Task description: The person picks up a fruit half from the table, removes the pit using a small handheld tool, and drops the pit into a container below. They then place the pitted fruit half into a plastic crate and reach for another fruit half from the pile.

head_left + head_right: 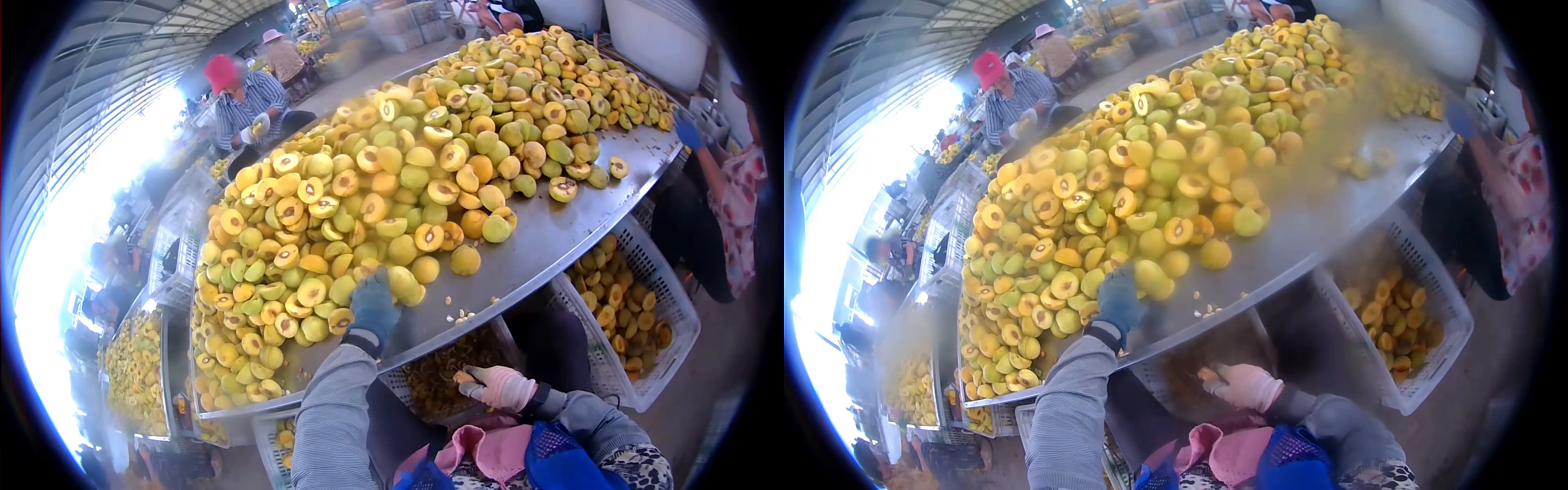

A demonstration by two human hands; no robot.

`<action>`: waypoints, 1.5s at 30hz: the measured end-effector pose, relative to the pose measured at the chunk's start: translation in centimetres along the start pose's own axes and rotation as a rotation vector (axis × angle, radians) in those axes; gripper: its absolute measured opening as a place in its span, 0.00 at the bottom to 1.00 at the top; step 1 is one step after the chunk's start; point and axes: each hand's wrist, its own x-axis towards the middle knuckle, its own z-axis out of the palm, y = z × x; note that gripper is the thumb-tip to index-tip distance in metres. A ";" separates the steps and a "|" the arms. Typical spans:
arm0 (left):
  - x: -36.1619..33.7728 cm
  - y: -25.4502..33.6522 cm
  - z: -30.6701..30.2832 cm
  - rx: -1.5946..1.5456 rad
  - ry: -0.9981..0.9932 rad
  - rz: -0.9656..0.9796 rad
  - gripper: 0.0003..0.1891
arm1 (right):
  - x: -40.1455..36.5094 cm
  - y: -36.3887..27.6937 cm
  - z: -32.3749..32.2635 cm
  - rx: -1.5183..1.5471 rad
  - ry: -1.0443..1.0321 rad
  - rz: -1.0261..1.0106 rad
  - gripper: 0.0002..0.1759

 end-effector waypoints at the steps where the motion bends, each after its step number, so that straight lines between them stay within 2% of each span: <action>1: 0.3 0.0 -0.5 -0.086 -0.062 0.017 0.42 | 0.0 0.1 -0.2 0.042 -0.003 0.006 0.29; 3: 0.1 -0.8 -1.9 -0.253 -0.187 0.049 0.40 | -0.2 0.6 -0.4 0.164 0.030 -0.027 0.30; 6: -2.7 -2.7 -1.7 -1.148 -0.068 -0.318 0.38 | -1.2 -0.2 -1.0 0.404 0.105 -0.116 0.31; 8: -5.6 -2.8 -3.4 -1.253 -0.097 -0.113 0.30 | -1.3 -0.5 -1.0 0.563 0.110 -0.182 0.30; 11: -9.7 0.7 -7.4 -1.124 0.150 0.125 0.23 | -3.0 -3.8 -2.5 0.334 0.225 -0.307 0.31; 12: -10.8 2.0 -8.7 -1.053 0.164 0.141 0.23 | -3.2 -4.4 -2.3 0.304 0.273 -0.345 0.32; 14: -12.2 3.8 -8.7 -1.108 0.197 0.178 0.21 | -3.6 -5.1 -2.1 0.257 0.304 -0.353 0.32; 16: -13.4 5.3 -7.5 -1.350 0.239 0.224 0.20 | -3.9 -5.1 -1.7 0.190 0.367 -0.364 0.32; 23: -15.8 9.0 -8.8 -1.522 0.200 0.072 0.17 | -4.7 -4.2 -0.7 0.178 0.457 -0.351 0.32; 29: -16.1 9.9 -8.3 -1.645 0.243 0.057 0.22 | -6.1 -4.9 -1.3 0.006 0.451 -0.357 0.29; 41: -16.9 10.1 -9.3 -1.341 0.328 0.073 0.23 | -7.4 -6.6 -3.2 -0.174 0.409 -0.397 0.22; 45: -16.9 9.0 -7.7 -1.063 0.321 0.228 0.21 | -5.8 -4.5 -3.8 -0.314 0.345 -0.467 0.23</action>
